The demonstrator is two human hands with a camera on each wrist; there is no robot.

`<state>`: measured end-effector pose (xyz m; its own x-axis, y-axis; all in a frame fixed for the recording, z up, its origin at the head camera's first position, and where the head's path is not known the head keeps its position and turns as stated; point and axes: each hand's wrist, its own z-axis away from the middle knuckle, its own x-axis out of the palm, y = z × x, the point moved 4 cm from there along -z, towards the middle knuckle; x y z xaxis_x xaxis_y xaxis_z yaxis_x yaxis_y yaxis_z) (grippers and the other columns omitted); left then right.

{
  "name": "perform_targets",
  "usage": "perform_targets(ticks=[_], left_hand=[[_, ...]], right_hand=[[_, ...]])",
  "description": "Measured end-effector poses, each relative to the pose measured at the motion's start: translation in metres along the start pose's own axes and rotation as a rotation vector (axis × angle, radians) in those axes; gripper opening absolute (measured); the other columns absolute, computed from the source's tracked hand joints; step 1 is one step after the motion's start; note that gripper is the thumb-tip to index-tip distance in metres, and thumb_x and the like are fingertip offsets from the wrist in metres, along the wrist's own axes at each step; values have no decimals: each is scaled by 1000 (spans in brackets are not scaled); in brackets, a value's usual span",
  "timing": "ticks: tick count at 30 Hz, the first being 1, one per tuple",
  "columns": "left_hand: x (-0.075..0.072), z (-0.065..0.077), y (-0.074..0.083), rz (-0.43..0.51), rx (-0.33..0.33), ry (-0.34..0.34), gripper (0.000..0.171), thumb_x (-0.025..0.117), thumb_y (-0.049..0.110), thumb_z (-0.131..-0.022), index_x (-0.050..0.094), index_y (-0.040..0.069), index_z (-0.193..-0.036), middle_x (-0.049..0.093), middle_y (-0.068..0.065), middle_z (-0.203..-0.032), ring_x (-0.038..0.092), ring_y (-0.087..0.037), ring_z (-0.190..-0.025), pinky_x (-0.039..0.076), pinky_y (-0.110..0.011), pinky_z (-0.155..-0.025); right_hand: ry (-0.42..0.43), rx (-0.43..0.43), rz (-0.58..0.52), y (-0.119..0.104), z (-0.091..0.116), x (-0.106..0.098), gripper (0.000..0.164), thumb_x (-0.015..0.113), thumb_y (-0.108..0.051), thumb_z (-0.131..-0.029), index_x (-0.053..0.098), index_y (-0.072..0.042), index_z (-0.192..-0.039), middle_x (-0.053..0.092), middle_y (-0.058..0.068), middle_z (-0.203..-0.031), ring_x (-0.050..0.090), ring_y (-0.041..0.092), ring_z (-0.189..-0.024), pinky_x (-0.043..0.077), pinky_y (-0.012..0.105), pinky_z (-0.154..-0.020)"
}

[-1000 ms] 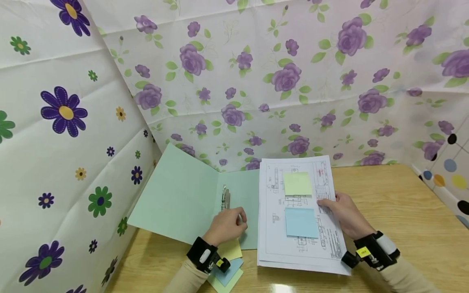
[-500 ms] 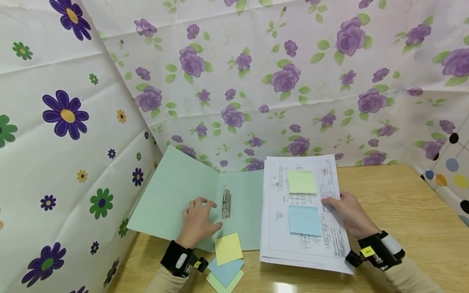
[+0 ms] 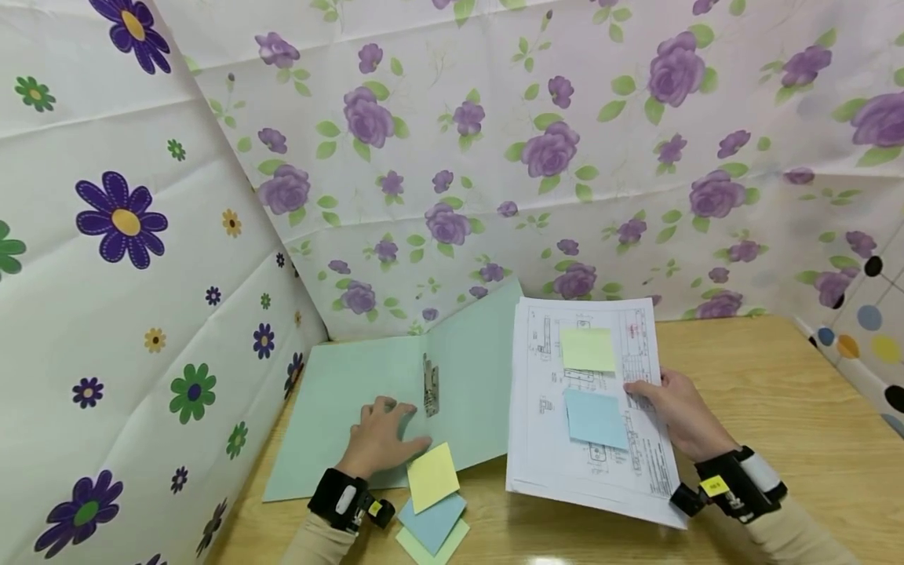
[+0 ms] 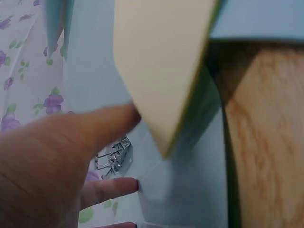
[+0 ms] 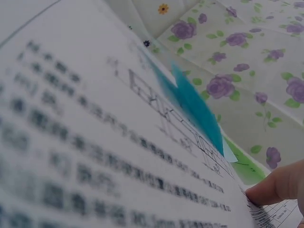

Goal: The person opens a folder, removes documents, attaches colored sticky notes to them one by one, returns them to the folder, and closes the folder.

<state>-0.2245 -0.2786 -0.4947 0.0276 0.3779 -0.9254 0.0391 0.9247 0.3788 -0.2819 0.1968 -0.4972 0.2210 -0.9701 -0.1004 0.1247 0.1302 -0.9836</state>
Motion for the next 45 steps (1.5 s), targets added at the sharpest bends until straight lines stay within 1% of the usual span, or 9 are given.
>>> perform_targets(ticks=[4,9,16,21,28,33,36,41,45], left_hand=[[2,-1,5,-3,-14,-89,89,88,60,-90,63,11,-159,46,-33,-166,44,-62,-151,45,-85,-109],[5,2,11,-3,23,-139,113,90,74,-79,57,7,-164,42,-36,-167,41,-66,-152,44,-87,-108],[18,-1,11,-8,49,-86,122,91,81,-71,57,10,-164,43,-35,-165,41,-64,-153,44,-86,-107],[32,-3,13,4,69,-55,122,90,82,-71,57,10,-164,44,-35,-166,39,-63,-154,43,-86,-108],[32,1,49,-67,125,-75,118,89,78,-76,56,6,-163,47,-36,-161,46,-62,-148,47,-85,-101],[43,1,75,-122,174,-80,116,86,79,-78,54,8,-164,49,-35,-161,46,-63,-149,49,-83,-100],[51,0,92,-143,195,-90,117,86,81,-77,56,10,-164,49,-33,-161,45,-63,-150,50,-82,-100],[61,0,114,-202,197,-112,121,83,89,-74,55,14,-165,49,-30,-163,44,-62,-153,52,-78,-103],[65,1,123,-243,194,-117,123,81,92,-73,55,16,-166,49,-28,-163,44,-61,-152,54,-77,-103]], right_hand=[[4,-1,-5,-1,1,-2,66,57,-20,-118,30,6,-172,80,-14,-115,83,9,-100,70,36,-87],[7,4,-1,-2,1,-3,66,57,-21,-118,30,6,-172,79,-14,-114,83,9,-100,70,36,-86],[2,3,8,-2,2,-4,68,56,-22,-118,28,5,-174,78,-11,-117,82,8,-101,70,35,-86],[-1,11,23,-1,4,-6,69,56,-24,-119,26,5,-174,78,-9,-117,82,9,-101,70,36,-86],[6,16,37,-4,8,-17,70,55,-27,-120,25,6,-174,79,-13,-113,82,8,-99,70,35,-85],[9,24,34,-6,11,-25,70,54,-27,-120,24,6,-175,79,-17,-110,83,8,-99,70,36,-86],[17,26,37,-8,14,-30,71,55,-26,-120,24,7,-174,79,-19,-108,83,7,-98,70,35,-86],[28,16,44,-12,16,-39,71,56,-25,-120,24,10,-172,79,-19,-106,83,8,-97,71,35,-86],[22,15,49,-15,15,-46,71,55,-24,-120,22,10,-173,78,-19,-107,83,8,-97,71,36,-85]])
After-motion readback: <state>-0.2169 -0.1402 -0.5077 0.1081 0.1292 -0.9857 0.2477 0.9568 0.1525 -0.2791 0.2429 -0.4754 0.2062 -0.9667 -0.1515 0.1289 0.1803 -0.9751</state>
